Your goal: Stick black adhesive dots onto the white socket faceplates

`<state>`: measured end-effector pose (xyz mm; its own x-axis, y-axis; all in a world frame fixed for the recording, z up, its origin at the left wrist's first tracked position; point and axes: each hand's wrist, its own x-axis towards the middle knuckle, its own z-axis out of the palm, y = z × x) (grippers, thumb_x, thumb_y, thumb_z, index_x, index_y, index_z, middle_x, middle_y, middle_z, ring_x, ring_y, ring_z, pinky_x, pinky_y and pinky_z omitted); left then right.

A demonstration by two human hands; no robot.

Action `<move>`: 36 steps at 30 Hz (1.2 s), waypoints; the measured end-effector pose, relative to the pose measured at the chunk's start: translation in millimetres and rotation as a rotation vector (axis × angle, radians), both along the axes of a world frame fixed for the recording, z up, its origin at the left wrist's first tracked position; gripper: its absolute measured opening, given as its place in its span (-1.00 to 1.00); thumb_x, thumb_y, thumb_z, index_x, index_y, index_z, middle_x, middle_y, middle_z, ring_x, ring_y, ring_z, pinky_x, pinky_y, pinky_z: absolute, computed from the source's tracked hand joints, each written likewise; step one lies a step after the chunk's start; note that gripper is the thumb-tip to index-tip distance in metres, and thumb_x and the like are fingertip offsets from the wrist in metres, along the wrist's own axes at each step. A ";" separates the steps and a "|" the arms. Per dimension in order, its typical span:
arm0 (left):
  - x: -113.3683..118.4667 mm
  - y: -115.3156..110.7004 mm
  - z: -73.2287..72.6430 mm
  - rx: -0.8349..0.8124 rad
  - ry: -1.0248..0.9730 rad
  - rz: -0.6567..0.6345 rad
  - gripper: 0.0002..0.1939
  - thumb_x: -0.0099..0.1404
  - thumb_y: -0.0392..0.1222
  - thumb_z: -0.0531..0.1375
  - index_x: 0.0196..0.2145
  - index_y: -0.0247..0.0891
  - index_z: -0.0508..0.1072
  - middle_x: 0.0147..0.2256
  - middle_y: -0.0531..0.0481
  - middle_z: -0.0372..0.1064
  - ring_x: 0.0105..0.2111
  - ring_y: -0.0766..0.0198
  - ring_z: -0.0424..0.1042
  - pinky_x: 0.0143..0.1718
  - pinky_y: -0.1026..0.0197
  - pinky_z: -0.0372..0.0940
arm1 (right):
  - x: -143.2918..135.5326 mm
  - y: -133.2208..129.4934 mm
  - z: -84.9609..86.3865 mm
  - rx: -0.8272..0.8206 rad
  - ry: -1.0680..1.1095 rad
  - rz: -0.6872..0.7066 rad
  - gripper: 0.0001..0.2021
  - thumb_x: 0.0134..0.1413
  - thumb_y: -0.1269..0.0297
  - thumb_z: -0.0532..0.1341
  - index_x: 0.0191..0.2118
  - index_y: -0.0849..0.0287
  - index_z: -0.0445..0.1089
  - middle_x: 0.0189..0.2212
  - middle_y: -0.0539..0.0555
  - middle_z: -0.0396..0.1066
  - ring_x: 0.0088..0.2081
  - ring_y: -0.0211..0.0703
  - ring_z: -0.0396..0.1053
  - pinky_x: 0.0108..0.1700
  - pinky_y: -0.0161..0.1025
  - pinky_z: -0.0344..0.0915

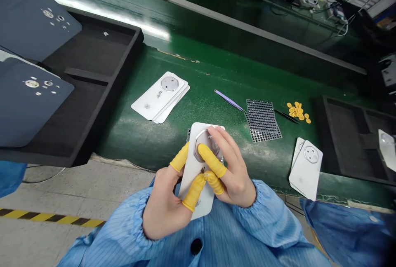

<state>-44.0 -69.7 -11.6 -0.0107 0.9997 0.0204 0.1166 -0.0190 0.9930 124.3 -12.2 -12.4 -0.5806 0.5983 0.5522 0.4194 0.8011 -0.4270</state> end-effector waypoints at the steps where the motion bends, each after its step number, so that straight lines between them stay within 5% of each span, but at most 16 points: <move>1: 0.0 -0.2 -0.3 -0.004 -0.020 -0.011 -0.26 0.10 -0.35 0.34 0.22 -0.11 0.24 -0.30 -0.01 0.57 -0.56 0.31 0.42 -0.45 0.28 0.41 | -0.6 -1.9 -1.9 -0.014 0.009 -0.001 -0.53 0.26 0.31 -0.02 0.26 0.29 0.10 0.34 0.34 -0.12 0.33 0.26 -0.07 0.19 0.34 0.16; 10: 9.9 18.7 -2.3 -0.211 -0.412 -0.064 -0.44 0.19 -0.22 0.30 0.14 -0.23 0.30 -0.11 -0.16 0.53 -0.31 0.12 0.57 -0.36 0.21 0.50 | -1.9 3.5 -20.3 -0.285 0.214 -0.093 -0.61 0.29 0.27 -0.01 0.19 0.06 0.22 0.29 0.12 0.08 0.31 0.05 0.04 0.30 0.26 0.00; 19: -5.7 30.6 2.8 -0.359 -0.570 -0.047 -0.44 0.20 -0.25 0.29 0.14 -0.23 0.26 -0.12 -0.19 0.54 -0.37 0.14 0.59 -0.42 0.22 0.52 | -4.6 10.5 -18.5 -0.308 0.381 -0.206 -0.61 0.27 0.37 0.02 0.19 0.05 0.23 0.21 0.13 0.22 0.22 -0.02 0.22 0.22 0.14 0.22; 27: -63.3 59.0 -39.6 -0.313 0.107 -0.079 -0.25 0.21 -0.04 0.26 0.26 -0.37 0.13 0.19 -0.32 0.24 0.04 -0.12 0.41 -0.08 -0.05 0.44 | 49.6 2.1 -63.2 -0.222 -0.403 -0.191 -0.57 0.25 0.30 0.10 0.21 0.13 0.18 0.23 0.29 0.19 0.29 0.18 0.08 0.14 0.35 0.19; 32: -74.1 67.6 -47.8 0.019 0.675 -0.153 -0.61 0.26 -0.13 0.16 0.00 -0.37 0.39 0.20 -0.31 0.19 0.15 -0.13 0.27 0.13 -0.16 0.25 | 79.8 17.1 -39.2 -0.132 -0.297 -0.334 -0.54 0.20 0.37 0.15 0.21 0.15 0.18 0.16 0.27 0.29 0.19 0.06 0.27 0.16 0.12 0.31; 34: -73.2 64.4 -46.1 0.179 0.827 -0.183 -0.83 0.27 -0.24 0.10 -0.27 -0.37 0.44 0.27 -0.34 0.04 0.21 -0.17 0.17 0.17 -0.19 0.18 | 79.5 40.7 -28.5 -0.084 -0.302 -0.355 -0.55 0.20 0.38 0.15 0.20 0.16 0.20 0.13 0.26 0.32 0.15 0.02 0.32 0.15 0.05 0.34; 36: -70.4 59.3 -45.3 0.259 0.926 -0.215 -0.81 0.28 -0.29 0.06 -0.46 -0.35 0.39 0.30 -0.35 -0.07 0.21 -0.20 0.13 0.15 -0.21 0.18 | 75.4 72.9 -24.3 -0.059 -0.354 -0.385 -0.59 0.22 0.35 0.12 0.18 0.18 0.23 0.14 0.28 0.30 0.16 0.05 0.30 0.18 0.09 0.30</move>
<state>-114.5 -10.4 -56.9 0.3010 0.9422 0.1474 0.8149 -0.3344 0.4733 199.7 60.6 -36.8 -0.4580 0.8290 0.3210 0.8053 0.5398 -0.2452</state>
